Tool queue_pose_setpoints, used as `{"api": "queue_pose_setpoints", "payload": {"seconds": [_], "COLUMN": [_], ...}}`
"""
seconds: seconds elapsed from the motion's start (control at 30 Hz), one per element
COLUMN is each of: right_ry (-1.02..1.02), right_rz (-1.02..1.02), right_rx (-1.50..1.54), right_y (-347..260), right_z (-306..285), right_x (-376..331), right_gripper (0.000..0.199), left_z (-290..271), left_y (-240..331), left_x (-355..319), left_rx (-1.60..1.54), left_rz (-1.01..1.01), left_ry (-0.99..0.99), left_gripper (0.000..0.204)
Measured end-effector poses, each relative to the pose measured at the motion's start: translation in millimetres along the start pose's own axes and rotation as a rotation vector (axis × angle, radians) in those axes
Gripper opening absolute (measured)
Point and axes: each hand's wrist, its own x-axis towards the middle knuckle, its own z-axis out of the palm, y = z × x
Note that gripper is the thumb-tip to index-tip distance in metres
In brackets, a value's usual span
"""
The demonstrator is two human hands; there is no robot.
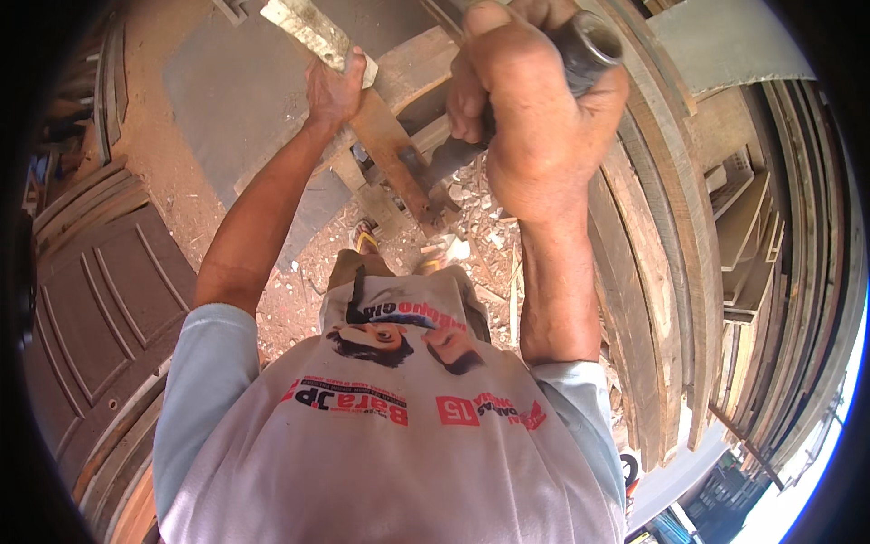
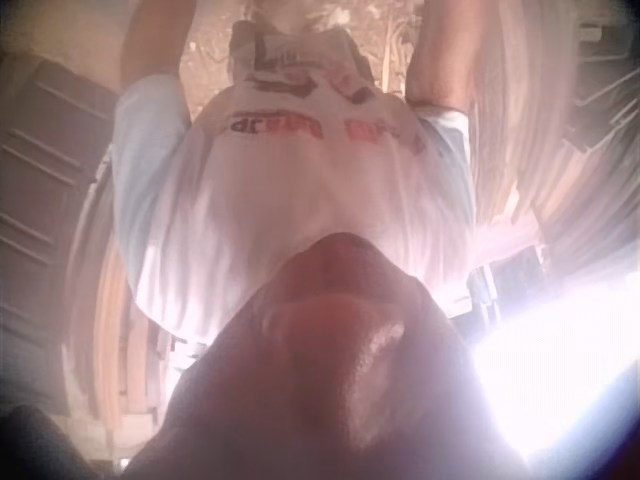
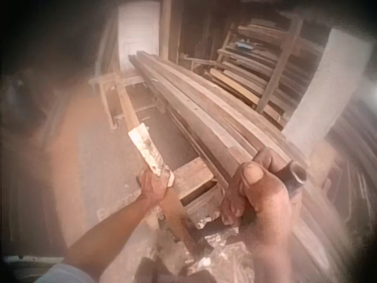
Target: The person uses a chisel and a wooden mallet to remove material from a long wooden plank resting on a workbench. They repeatedly strike the chisel, adjust the plank, and clear wood shavings from the surface.
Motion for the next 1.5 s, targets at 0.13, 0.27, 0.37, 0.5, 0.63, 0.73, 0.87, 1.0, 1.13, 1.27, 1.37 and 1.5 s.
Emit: {"api": "queue_pose_setpoints", "payload": {"seconds": [0.13,0.27,0.37,0.5,0.63,0.73,0.87,1.0,1.13,1.27,1.37,1.5], "right_ry": [-0.210,-0.008,0.027,-0.066,0.101,0.125,0.214,0.180,0.256,0.317,0.338,0.373], "right_rz": [-0.051,-0.073,0.018,-0.016,0.238,0.274,0.224,0.205,0.197,0.160,0.155,0.151], "right_rx": [0.133,-0.265,-0.060,-0.030,-0.366,-0.418,-0.478,-0.465,-0.312,-0.278,-0.247,-0.205], "right_y": [-21,10,1,4,23,23,24,33,30,25,24,20], "right_z": [-7,22,10,4,55,77,85,69,48,33,26,13], "right_x": [-25,28,17,12,85,101,95,101,97,87,87,81], "right_gripper": [0.028,0.030,0.026,0.032,0.031,0.029,0.030,0.031,0.030,0.031,0.032,0.030], "left_z": [1,6,0,18,-3,5,3,-43,-130,-180,-185,-167], "left_y": [5,-12,-13,-15,6,-15,-19,11,24,-20,-39,16], "left_x": [14,0,14,15,13,14,15,19,-31,-103,-124,-115], "left_rx": [-0.005,-0.049,0.057,0.058,-0.016,0.029,-0.030,-0.191,-0.061,0.413,0.506,0.472], "left_rz": [0.034,0.030,0.066,0.095,0.054,0.105,0.100,-0.415,-0.394,-0.156,-0.123,0.196], "left_ry": [0.062,-0.003,0.002,0.141,-0.006,0.092,0.099,-0.237,-0.315,-0.396,-0.447,-0.244], "left_gripper": [0.044,0.042,0.041,0.043,0.045,0.044,0.043,0.051,0.067,0.078,0.079,0.069]}}
